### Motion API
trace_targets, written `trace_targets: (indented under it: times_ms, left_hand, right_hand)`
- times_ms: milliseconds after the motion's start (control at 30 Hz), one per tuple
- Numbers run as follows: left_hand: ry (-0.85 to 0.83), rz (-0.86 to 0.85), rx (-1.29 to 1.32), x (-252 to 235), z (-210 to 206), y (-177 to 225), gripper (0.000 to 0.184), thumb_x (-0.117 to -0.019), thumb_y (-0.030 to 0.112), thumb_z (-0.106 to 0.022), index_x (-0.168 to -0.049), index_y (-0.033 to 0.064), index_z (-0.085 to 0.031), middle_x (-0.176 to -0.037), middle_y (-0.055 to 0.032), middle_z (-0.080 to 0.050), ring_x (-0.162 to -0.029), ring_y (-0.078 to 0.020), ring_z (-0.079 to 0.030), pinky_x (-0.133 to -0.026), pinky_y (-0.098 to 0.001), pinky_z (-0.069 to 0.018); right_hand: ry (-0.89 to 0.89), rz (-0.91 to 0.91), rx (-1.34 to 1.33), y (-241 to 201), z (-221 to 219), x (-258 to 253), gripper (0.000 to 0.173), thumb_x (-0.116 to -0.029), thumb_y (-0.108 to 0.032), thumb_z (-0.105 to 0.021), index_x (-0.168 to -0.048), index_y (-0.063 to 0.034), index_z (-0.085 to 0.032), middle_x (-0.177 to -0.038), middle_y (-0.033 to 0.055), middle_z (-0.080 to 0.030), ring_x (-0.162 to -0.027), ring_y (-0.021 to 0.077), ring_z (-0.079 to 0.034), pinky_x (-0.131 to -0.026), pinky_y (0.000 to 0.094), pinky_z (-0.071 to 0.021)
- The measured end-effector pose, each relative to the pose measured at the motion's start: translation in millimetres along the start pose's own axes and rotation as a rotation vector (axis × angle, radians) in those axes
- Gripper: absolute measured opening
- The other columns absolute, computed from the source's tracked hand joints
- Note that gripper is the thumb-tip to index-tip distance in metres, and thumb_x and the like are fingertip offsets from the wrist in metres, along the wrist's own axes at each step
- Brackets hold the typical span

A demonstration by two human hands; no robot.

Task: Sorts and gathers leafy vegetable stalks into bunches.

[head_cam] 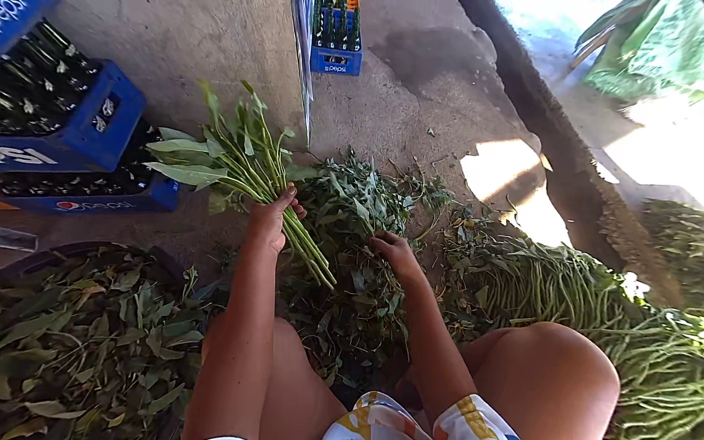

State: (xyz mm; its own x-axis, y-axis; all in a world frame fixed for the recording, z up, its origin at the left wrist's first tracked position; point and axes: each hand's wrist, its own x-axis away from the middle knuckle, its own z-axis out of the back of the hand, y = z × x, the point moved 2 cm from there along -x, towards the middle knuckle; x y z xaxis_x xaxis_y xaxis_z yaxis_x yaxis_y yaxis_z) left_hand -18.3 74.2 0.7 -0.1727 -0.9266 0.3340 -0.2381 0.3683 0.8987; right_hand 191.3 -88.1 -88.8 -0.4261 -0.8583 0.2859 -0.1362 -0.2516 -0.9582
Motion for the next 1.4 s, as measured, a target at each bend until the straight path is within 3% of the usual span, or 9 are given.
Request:
trace_targets:
  times_ms: [233, 567, 767, 800, 867, 933, 1067, 1200, 1400]
  left_hand:
    - [-0.104, 0.115, -0.001, 11, -17, -7, 0.02, -0.1002, 0.016, -0.066, -0.116, 0.0077, -0.057, -0.086, -0.0044, -0.066, -0.066, -0.0137, -0.066, -0.063, -0.0293, -0.0596]
    - [-0.354, 0.139, -0.031, 36, -33, -18, 0.016, -0.1005, 0.011, -0.064, -0.116, 0.0067, -0.064, -0.1, -0.0076, -0.071, -0.072, -0.0131, -0.067, -0.062, -0.0252, -0.0574]
    - [-0.18, 0.028, 0.023, 30, -22, -12, 0.022, -0.0971, 0.01, -0.069, -0.118, 0.0092, -0.062, -0.1, -0.0044, -0.068, -0.07, -0.0113, -0.063, -0.06, -0.0245, -0.0551]
    - [-0.163, -0.006, 0.04, 28, -18, -7, 0.023, -0.0976, 0.011, -0.069, -0.119, 0.0104, -0.061, -0.102, -0.0038, -0.068, -0.071, -0.0109, -0.063, -0.061, -0.0242, -0.055]
    - [-0.155, -0.047, 0.056, 24, -12, 1, 0.025, -0.0972, 0.012, -0.07, -0.12, 0.0112, -0.06, -0.102, -0.0038, -0.067, -0.07, -0.0106, -0.063, -0.06, -0.0239, -0.056]
    - [-0.188, -0.03, 0.044, 26, -11, -1, 0.025, -0.0965, 0.013, -0.071, -0.12, 0.0105, -0.062, -0.097, -0.0038, -0.067, -0.068, -0.0108, -0.063, -0.059, -0.0237, -0.0563]
    - [-0.287, 0.025, -0.064, 35, -24, -17, 0.022, -0.0956, 0.01, -0.071, -0.116, 0.0061, -0.064, -0.092, -0.0062, -0.068, -0.068, -0.0127, -0.064, -0.06, -0.0256, -0.0568]
    - [-0.297, 0.042, -0.124, 40, -34, -23, 0.023, -0.0943, 0.007, -0.072, -0.115, 0.0039, -0.063, -0.091, -0.0069, -0.068, -0.07, -0.0135, -0.065, -0.065, -0.0283, -0.0579]
    - [-0.146, 0.021, -0.028, 30, -25, -16, 0.023, -0.0966, 0.014, -0.071, -0.117, 0.0073, -0.062, -0.096, -0.0052, -0.068, -0.067, -0.0117, -0.063, -0.058, -0.0253, -0.0553]
  right_hand:
    - [0.053, 0.352, -0.032, -28, -5, 24, 0.014, -0.0922, 0.002, -0.07, -0.105, 0.0035, -0.073, -0.097, 0.0057, -0.075, -0.086, 0.0057, -0.069, -0.081, 0.0246, -0.0583]
    - [0.053, 0.446, 0.319, -29, -57, 36, 0.021, -0.0963, -0.016, -0.069, -0.11, -0.0025, -0.077, -0.101, 0.0113, -0.07, -0.091, 0.0114, -0.066, -0.085, 0.0277, -0.0557]
    - [0.109, 0.495, 0.584, -4, -61, 43, 0.057, -0.1016, -0.044, -0.059, -0.068, 0.0019, -0.066, -0.076, 0.0132, -0.062, -0.075, 0.0228, -0.062, -0.072, 0.0411, -0.051]
    - [0.093, 0.4, 0.623, 2, -59, 43, 0.06, -0.1026, -0.048, -0.055, -0.072, 0.0026, -0.068, -0.085, 0.0172, -0.065, -0.084, 0.0275, -0.064, -0.078, 0.0456, -0.0514]
    - [-0.011, 0.164, 0.593, 2, -53, 39, 0.054, -0.1055, -0.048, -0.05, -0.115, -0.0003, -0.075, -0.134, 0.0245, -0.062, -0.128, 0.0357, -0.057, -0.109, 0.052, -0.0444]
    - [-0.088, 0.053, 0.406, -7, -52, 28, 0.053, -0.1099, -0.039, -0.041, -0.145, -0.0029, -0.057, -0.154, 0.0235, -0.046, -0.144, 0.0338, -0.044, -0.119, 0.0491, -0.0348]
    - [-0.12, -0.074, -0.245, -46, -80, 7, 0.054, -0.1115, -0.044, -0.035, -0.138, -0.0034, -0.059, -0.127, 0.0109, -0.068, -0.114, 0.0184, -0.065, -0.098, 0.0385, -0.0527]
    - [0.021, -0.086, -0.622, -81, -100, -3, 0.029, -0.1062, -0.038, -0.054, -0.111, -0.0098, -0.061, -0.081, 0.0006, -0.062, -0.059, 0.0073, -0.057, -0.051, 0.0221, -0.0492]
    - [0.027, 0.178, -0.162, -46, -90, 20, 0.03, -0.1108, -0.017, -0.042, -0.121, 0.0035, -0.061, -0.107, 0.0112, -0.067, -0.096, 0.015, -0.064, -0.09, 0.0349, -0.0537]
